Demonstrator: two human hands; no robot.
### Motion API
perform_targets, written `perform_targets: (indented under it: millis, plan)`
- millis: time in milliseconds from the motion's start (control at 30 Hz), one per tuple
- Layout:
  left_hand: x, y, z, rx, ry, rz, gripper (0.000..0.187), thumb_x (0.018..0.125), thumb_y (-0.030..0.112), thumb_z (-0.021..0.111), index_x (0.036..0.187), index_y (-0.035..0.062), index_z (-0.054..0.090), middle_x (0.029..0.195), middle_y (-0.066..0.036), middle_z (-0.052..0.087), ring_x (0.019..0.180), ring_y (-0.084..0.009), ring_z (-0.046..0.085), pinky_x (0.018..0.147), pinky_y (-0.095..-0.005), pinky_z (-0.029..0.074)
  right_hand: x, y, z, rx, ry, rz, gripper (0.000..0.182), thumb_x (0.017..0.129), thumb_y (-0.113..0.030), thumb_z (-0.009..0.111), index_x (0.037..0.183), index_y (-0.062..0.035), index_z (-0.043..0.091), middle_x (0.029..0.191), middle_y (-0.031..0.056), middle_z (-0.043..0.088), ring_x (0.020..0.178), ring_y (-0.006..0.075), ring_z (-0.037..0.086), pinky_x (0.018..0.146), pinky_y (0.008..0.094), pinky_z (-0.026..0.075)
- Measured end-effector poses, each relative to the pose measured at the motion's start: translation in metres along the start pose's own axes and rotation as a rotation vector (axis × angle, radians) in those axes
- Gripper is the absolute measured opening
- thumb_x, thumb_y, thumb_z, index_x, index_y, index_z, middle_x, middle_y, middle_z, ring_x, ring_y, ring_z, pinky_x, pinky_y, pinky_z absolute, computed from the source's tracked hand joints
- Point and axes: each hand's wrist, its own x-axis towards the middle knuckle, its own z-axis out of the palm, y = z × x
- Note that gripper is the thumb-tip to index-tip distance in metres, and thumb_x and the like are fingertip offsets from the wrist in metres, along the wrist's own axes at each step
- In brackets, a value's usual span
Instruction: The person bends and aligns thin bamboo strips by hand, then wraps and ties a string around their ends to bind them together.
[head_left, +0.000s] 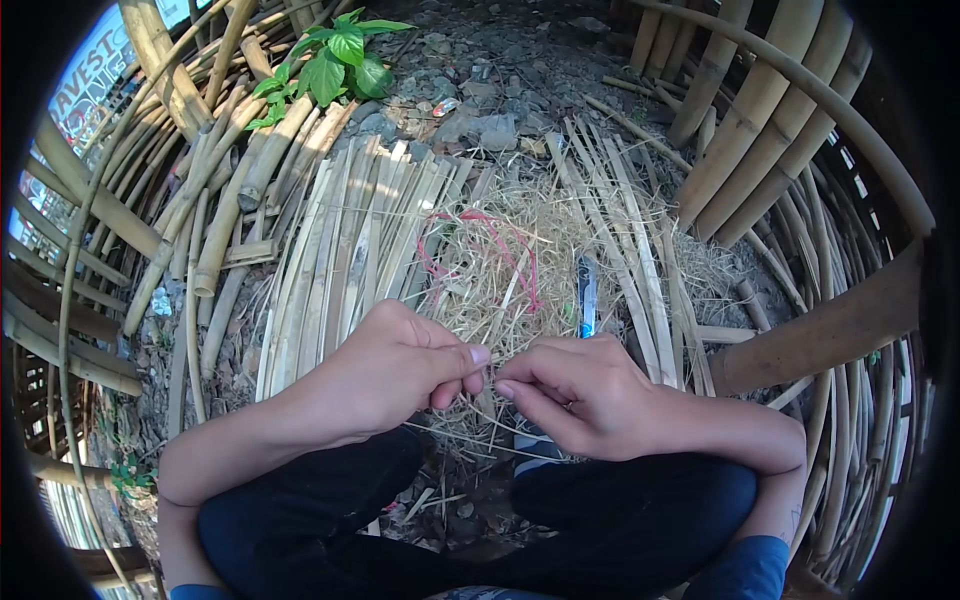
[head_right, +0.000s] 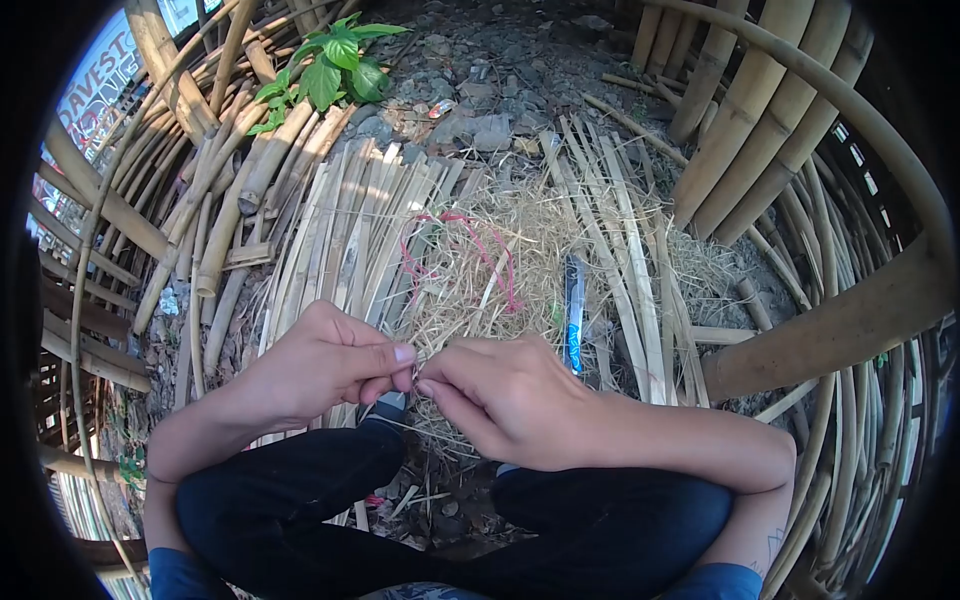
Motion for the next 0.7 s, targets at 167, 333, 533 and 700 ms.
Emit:
perform_targets:
  millis: [167,333,533,700]
  plan:
    - [-0.01,0.007,-0.006,-0.09,-0.062,-0.025,0.025,0.089,0.019,0.063,0.079,-0.0041,0.068,0.056,-0.001,0.055,0.048,-0.0034,0.046,0.044,-0.0174,0.032,-0.003,0.026,0.008,0.532,-0.082,0.26,0.006,0.085,-0.004,0.061,0.084,0.0014,0.064,0.069,0.0047,0.06,0.06,0.01,0.054,0.053,0.0247,0.041]
    - [-0.01,0.004,-0.002,-0.023,-0.211,-0.03,0.028,0.087,0.022,0.066,0.077,-0.0035,0.069,0.054,0.0,0.055,0.047,-0.0035,0.045,0.043,-0.0182,0.031,0.008,0.035,-0.002,0.944,-0.335,0.56,0.01,0.087,-0.008,0.063,0.088,0.0019,0.064,0.076,-0.0004,0.061,0.068,0.0037,0.053,0.06,0.0197,0.039]
    - [-0.01,0.005,0.0,0.109,-0.183,-0.045,0.033,0.087,0.029,0.067,0.073,-0.0016,0.07,0.05,0.001,0.052,0.046,-0.0031,0.043,0.043,-0.0186,0.028,0.01,0.024,0.0,0.885,-0.275,0.552,0.01,0.088,-0.008,0.061,0.091,0.0021,0.063,0.076,-0.0019,0.059,0.066,0.0018,0.05,0.057,0.0177,0.036]
    - [-0.009,0.004,0.001,0.097,-0.166,-0.054,0.035,0.088,0.029,0.065,0.072,-0.0014,0.069,0.05,0.001,0.052,0.045,-0.0033,0.042,0.042,-0.0194,0.027,0.013,0.019,-0.002,0.896,-0.237,0.631,0.012,0.088,-0.01,0.062,0.091,0.0016,0.063,0.068,-0.0033,0.055,0.056,0.0013,0.044,0.049,0.0186,0.03]
